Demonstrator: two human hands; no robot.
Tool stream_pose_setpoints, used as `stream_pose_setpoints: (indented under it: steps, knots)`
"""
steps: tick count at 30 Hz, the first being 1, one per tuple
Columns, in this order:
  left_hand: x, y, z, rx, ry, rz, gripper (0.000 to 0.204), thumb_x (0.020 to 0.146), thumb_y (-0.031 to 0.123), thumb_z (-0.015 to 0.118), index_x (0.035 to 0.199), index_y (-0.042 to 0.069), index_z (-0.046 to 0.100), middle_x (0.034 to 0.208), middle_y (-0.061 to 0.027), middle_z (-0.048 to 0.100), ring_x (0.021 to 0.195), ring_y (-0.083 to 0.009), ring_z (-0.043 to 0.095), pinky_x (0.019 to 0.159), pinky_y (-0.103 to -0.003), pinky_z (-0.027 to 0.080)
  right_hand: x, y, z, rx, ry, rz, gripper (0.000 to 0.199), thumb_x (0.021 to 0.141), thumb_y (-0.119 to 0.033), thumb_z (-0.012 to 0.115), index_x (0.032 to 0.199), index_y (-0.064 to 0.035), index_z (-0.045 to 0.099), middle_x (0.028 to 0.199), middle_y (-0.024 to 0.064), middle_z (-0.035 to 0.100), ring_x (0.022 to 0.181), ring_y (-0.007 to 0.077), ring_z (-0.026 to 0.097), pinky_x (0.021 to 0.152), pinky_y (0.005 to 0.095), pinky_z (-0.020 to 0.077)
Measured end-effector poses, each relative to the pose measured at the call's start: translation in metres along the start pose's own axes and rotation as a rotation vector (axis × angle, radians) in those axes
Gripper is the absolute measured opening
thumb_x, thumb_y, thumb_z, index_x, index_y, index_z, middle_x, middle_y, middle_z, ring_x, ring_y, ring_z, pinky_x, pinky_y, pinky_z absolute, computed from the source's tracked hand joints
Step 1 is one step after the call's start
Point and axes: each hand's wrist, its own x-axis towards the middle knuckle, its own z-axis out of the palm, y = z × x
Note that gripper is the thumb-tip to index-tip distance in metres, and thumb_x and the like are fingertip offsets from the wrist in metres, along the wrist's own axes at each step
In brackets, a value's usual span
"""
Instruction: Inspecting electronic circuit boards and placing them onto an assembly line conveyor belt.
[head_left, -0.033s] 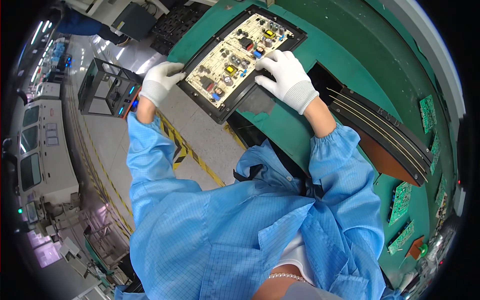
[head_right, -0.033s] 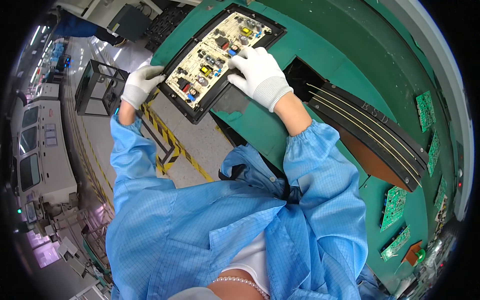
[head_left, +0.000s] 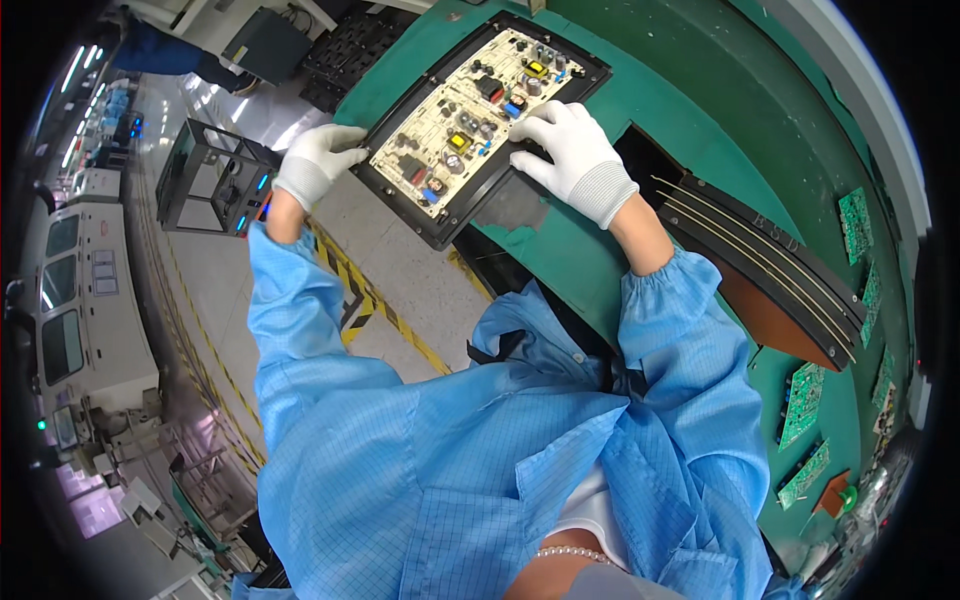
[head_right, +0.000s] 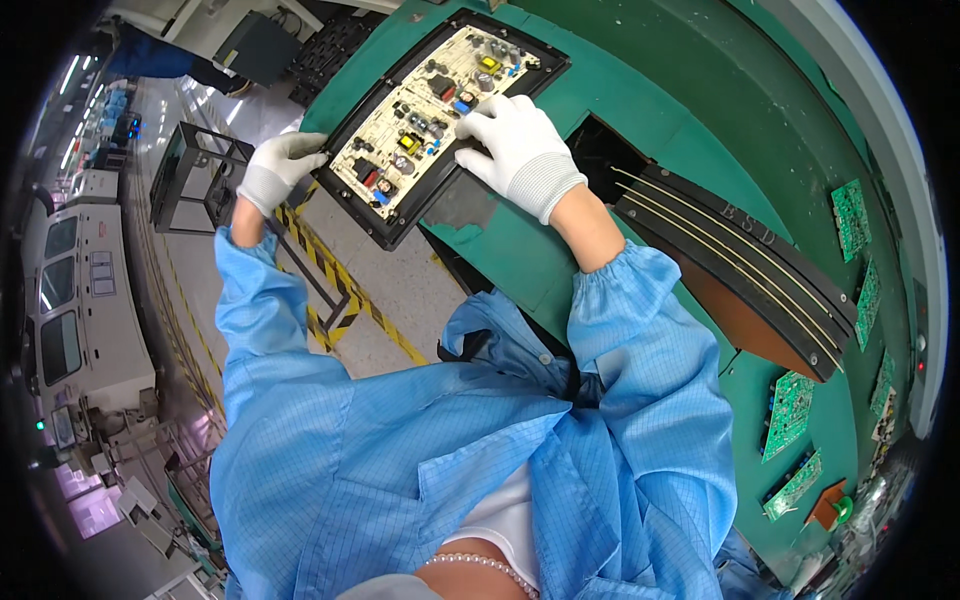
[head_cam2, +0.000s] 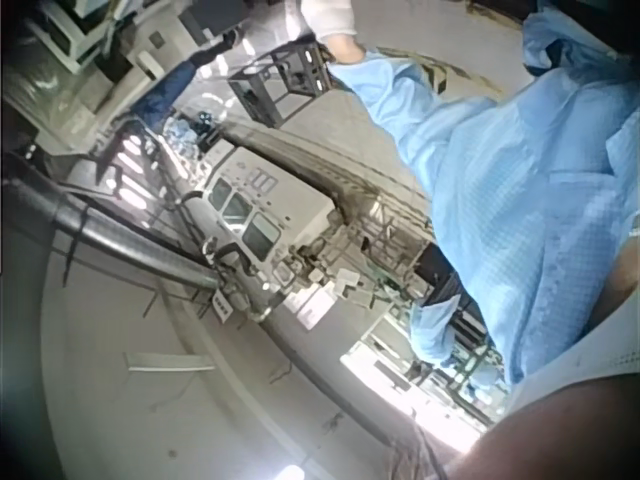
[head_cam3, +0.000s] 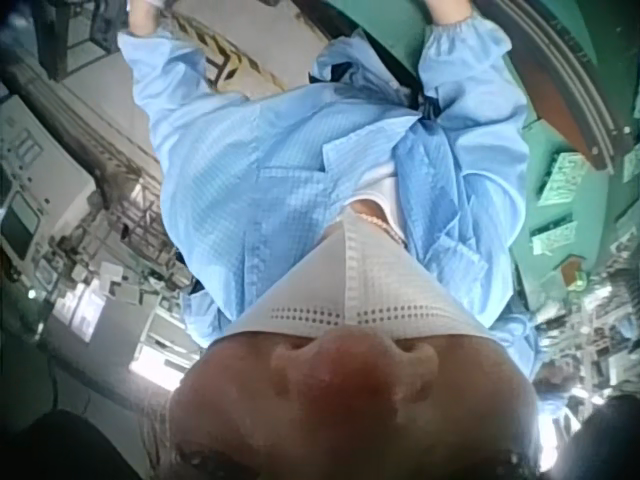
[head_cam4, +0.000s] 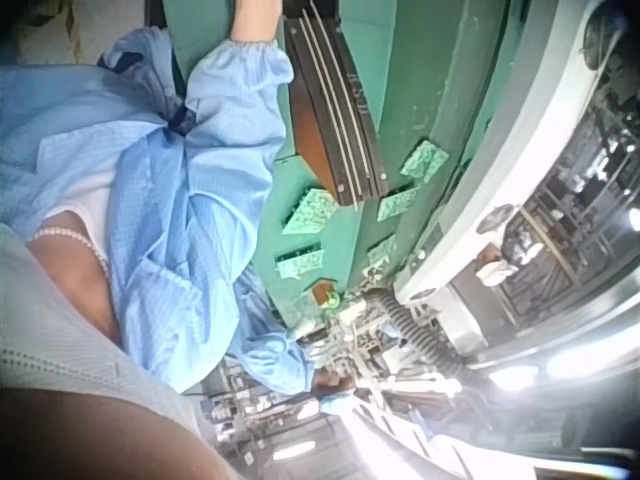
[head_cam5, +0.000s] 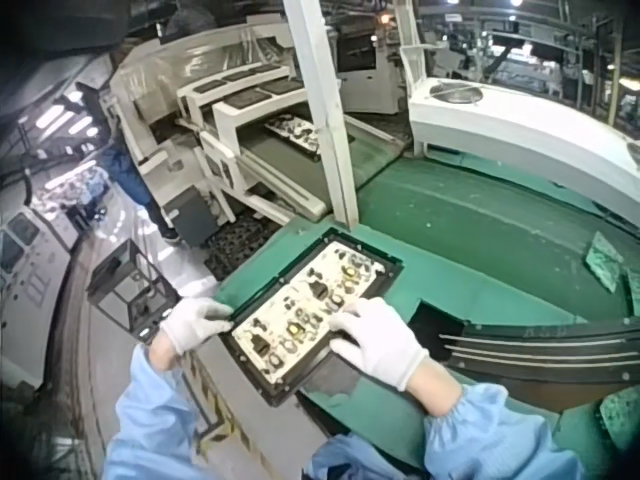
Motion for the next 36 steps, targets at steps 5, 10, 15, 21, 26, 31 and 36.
stream_pose_setpoints:
  steps: [5,10,15,21,26,31,36]
  knots:
    - [0.058,0.035,-0.008,-0.035,0.010,0.128,0.051,0.090,0.031,0.072,0.125,-0.004,0.063,0.116,-0.0157,0.070,0.103,-0.0181,0.065,0.092,-0.031,0.050,0.007,0.025,-0.007,-0.208,0.264,0.182,0.041,0.085,-0.030,0.067,0.121,-0.0116,0.063,0.117,0.0122,0.062,0.106,0.0339,0.058,0.092,0.0435,0.0486]
    - [0.120,0.045,0.033,0.309,0.055,0.178,0.056,0.089,0.043,0.069,0.119,-0.004,0.065,0.111,-0.0214,0.070,0.103,-0.0302,0.068,0.090,-0.036,0.052,0.026,0.044,0.001,-0.381,0.214,0.327,0.043,0.086,-0.030,0.065,0.125,-0.0131,0.060,0.120,0.0112,0.061,0.106,0.0336,0.059,0.091,0.0435,0.0496]
    - [0.130,0.068,0.038,0.412,0.030,0.142,0.054,0.086,0.046,0.067,0.110,-0.002,0.069,0.105,-0.0228,0.069,0.098,-0.0355,0.067,0.087,-0.040,0.052,0.030,0.062,-0.004,-0.344,0.159,0.317,0.034,0.087,-0.029,0.064,0.117,-0.0130,0.063,0.113,0.0114,0.061,0.102,0.0340,0.059,0.090,0.0435,0.0503]
    - [0.139,0.051,0.020,0.448,-0.142,0.175,0.046,0.086,0.023,0.071,0.121,-0.006,0.064,0.110,-0.0225,0.070,0.103,-0.0287,0.069,0.090,-0.035,0.053,0.033,0.052,-0.007,-0.320,0.149,0.298,0.027,0.088,-0.027,0.064,0.110,-0.0102,0.063,0.107,0.0128,0.061,0.099,0.0349,0.059,0.088,0.0437,0.0512]
    - [0.160,0.070,0.009,0.342,-0.264,0.215,0.049,0.087,0.024,0.072,0.125,-0.005,0.062,0.119,-0.0216,0.068,0.110,-0.0286,0.067,0.097,-0.036,0.051,0.021,0.048,-0.002,-0.298,0.165,0.333,0.037,0.089,-0.026,0.063,0.118,-0.0053,0.059,0.116,0.0148,0.059,0.105,0.0346,0.057,0.091,0.0429,0.0501]
    - [0.207,0.092,0.029,0.337,-0.071,0.296,0.065,0.090,0.048,0.067,0.127,-0.005,0.060,0.124,-0.0233,0.065,0.115,-0.0331,0.063,0.098,-0.037,0.048,0.008,0.029,-0.006,-0.301,0.247,0.243,0.045,0.086,-0.026,0.066,0.124,-0.0042,0.057,0.124,0.0134,0.057,0.112,0.0323,0.056,0.095,0.0416,0.0479]
    - [0.241,0.124,0.066,0.535,0.047,0.220,0.060,0.087,0.051,0.066,0.117,-0.001,0.067,0.113,-0.0232,0.068,0.108,-0.0370,0.064,0.094,-0.041,0.049,0.003,0.028,-0.012,-0.359,0.096,0.287,0.040,0.086,-0.030,0.067,0.117,-0.0051,0.062,0.124,0.0127,0.059,0.113,0.0296,0.056,0.094,0.0398,0.0470]
